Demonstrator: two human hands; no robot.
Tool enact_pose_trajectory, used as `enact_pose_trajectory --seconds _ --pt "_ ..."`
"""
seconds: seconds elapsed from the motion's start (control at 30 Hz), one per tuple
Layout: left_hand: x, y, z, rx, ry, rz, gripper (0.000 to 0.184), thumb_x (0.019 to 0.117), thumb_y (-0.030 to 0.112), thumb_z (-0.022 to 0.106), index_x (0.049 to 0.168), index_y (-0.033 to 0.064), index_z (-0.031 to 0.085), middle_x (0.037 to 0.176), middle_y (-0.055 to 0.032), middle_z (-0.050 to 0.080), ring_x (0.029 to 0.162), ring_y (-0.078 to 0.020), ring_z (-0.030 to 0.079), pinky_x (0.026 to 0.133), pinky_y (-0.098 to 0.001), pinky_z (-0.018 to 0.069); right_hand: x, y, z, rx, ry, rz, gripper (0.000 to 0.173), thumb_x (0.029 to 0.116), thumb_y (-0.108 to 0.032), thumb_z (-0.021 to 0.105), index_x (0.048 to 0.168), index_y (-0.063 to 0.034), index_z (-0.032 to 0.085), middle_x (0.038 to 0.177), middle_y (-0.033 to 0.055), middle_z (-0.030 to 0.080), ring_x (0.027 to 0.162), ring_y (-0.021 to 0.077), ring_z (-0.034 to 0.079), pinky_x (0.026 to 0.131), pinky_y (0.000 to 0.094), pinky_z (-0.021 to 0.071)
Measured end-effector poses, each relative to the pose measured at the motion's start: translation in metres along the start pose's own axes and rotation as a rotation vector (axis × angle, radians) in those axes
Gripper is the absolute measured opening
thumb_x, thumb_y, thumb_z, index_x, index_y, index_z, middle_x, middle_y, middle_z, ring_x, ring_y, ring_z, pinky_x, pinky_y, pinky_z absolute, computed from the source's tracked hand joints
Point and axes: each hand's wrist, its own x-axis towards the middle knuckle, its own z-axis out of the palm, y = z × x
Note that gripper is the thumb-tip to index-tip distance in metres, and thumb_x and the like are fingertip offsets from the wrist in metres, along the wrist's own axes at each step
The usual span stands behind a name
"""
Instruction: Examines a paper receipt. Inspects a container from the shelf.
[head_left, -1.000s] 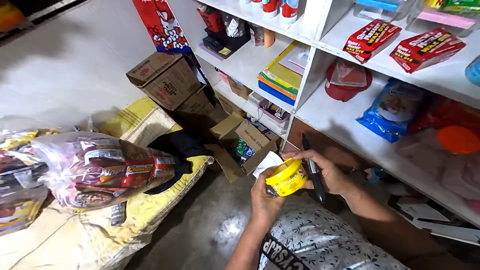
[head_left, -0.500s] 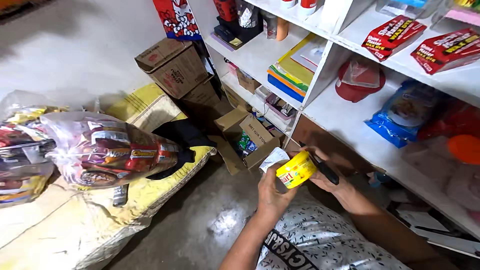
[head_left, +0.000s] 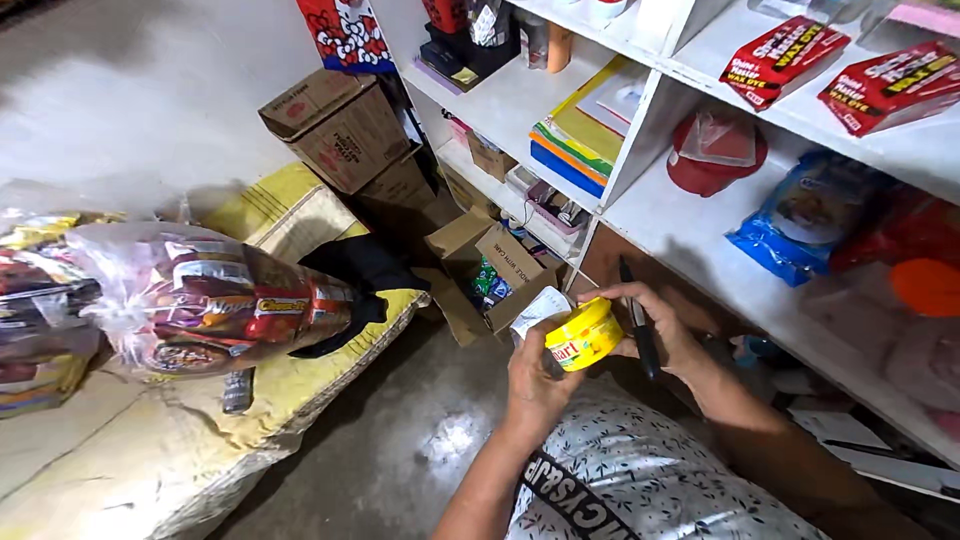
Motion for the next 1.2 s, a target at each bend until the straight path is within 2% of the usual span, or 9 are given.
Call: enact_pose_trajectory --seconds 0.27,0.47,0.63,0.7,0.8,0.9,1.0,1.1,1.2 --pt "0.001 -0.004 -0.001 -0.005 -0.029 -0.035 0.066 0.0725 0.014 0.086 0.123 -0.0148 0.056 0.112 -0.0238 0.069 0.106 -0.0150 0.068 0.096 -0.0250 0.0531 -0.002 -0.004 0.008 -0.060 -0.009 -0.037 0.055 0.0844 -0.018 0.084 0.133 -0.0109 0.060 0.136 0.0068 0.064 0.124 0.0187 0.064 0.101 0.0368 0.0572" --pt "0.000 -0.006 -0.001 0.056 0.013 0.000 0.052 0.0703 0.016 0.087 0.110 -0.0103 0.065 0.103 -0.0198 0.072 0.100 -0.0140 0.071 0.093 -0.0242 0.0545 -0.001 -0.009 -0.004 -0.149 -0.076 -0.016 0.053 0.0867 -0.024 0.082 0.134 -0.0113 0.060 0.137 0.0050 0.064 0.124 0.0157 0.063 0.100 0.0333 0.0568" --pt "-0.002 -0.010 -0.002 0.169 0.065 0.005 0.051 0.0672 0.016 0.087 0.108 -0.0083 0.067 0.101 -0.0204 0.073 0.096 -0.0196 0.072 0.089 -0.0289 0.0568 0.004 -0.028 -0.026 -0.082 0.026 -0.143 0.017 0.0987 -0.036 0.067 0.107 -0.0207 0.070 0.098 -0.0014 0.075 0.092 0.0143 0.074 0.084 0.0333 0.0619" --pt "-0.003 -0.011 -0.003 0.194 0.087 0.018 0.051 0.0674 0.016 0.087 0.107 -0.0083 0.068 0.100 -0.0206 0.073 0.096 -0.0205 0.072 0.089 -0.0293 0.0568 0.003 -0.038 -0.019 0.045 0.087 -0.142 0.034 0.1024 -0.052 0.053 0.112 -0.0237 0.069 0.085 -0.0027 0.075 0.077 0.0128 0.073 0.076 0.0318 0.0616" --pt "-0.002 -0.009 -0.003 0.243 0.100 0.020 0.051 0.0665 0.017 0.086 0.107 -0.0077 0.068 0.099 -0.0208 0.073 0.094 -0.0226 0.073 0.088 -0.0323 0.0572 0.005 -0.052 -0.004 0.198 0.065 -0.095 0.057 0.0992 -0.067 0.043 0.135 -0.0255 0.059 0.091 0.0009 0.076 0.078 0.0135 0.073 0.072 0.0282 0.0618" --pt "-0.001 -0.009 -0.002 0.262 0.111 0.024 0.049 0.0682 0.019 0.086 0.107 -0.0068 0.069 0.098 -0.0203 0.073 0.094 -0.0227 0.073 0.087 -0.0331 0.0580 0.001 -0.056 0.010 0.138 0.053 -0.112 0.039 0.1046 -0.048 0.051 0.129 -0.0197 0.063 0.101 0.0011 0.075 0.090 0.0151 0.072 0.084 0.0331 0.0606" --pt "-0.002 -0.009 -0.002 0.291 0.119 0.051 0.049 0.0682 0.020 0.085 0.106 -0.0065 0.069 0.097 -0.0206 0.073 0.093 -0.0235 0.072 0.086 -0.0332 0.0575 -0.003 -0.055 0.024 0.098 0.096 -0.146 0.018 0.1020 -0.024 0.063 0.118 -0.0175 0.068 0.096 -0.0016 0.074 0.084 0.0102 0.072 0.080 0.0298 0.0618" --pt "-0.001 -0.007 -0.003 0.316 0.123 0.067 0.050 0.0676 0.022 0.086 0.105 -0.0061 0.069 0.097 -0.0204 0.073 0.092 -0.0228 0.072 0.085 -0.0319 0.0575 -0.004 -0.051 0.031 0.104 0.110 -0.135 0.021 0.1010 -0.019 0.062 0.121 -0.0153 0.066 0.100 -0.0002 0.074 0.082 0.0096 0.072 0.075 0.0269 0.0625" --pt "-0.001 -0.005 -0.003 0.320 0.132 0.067 0.049 0.0675 0.020 0.085 0.105 -0.0060 0.069 0.097 -0.0200 0.073 0.093 -0.0221 0.072 0.086 -0.0308 0.0571 -0.002 -0.049 0.033 0.023 0.122 -0.183 0.021 0.0983 -0.016 0.065 0.119 -0.0136 0.066 0.103 0.0011 0.073 0.092 0.0113 0.072 0.084 0.0299 0.0620"
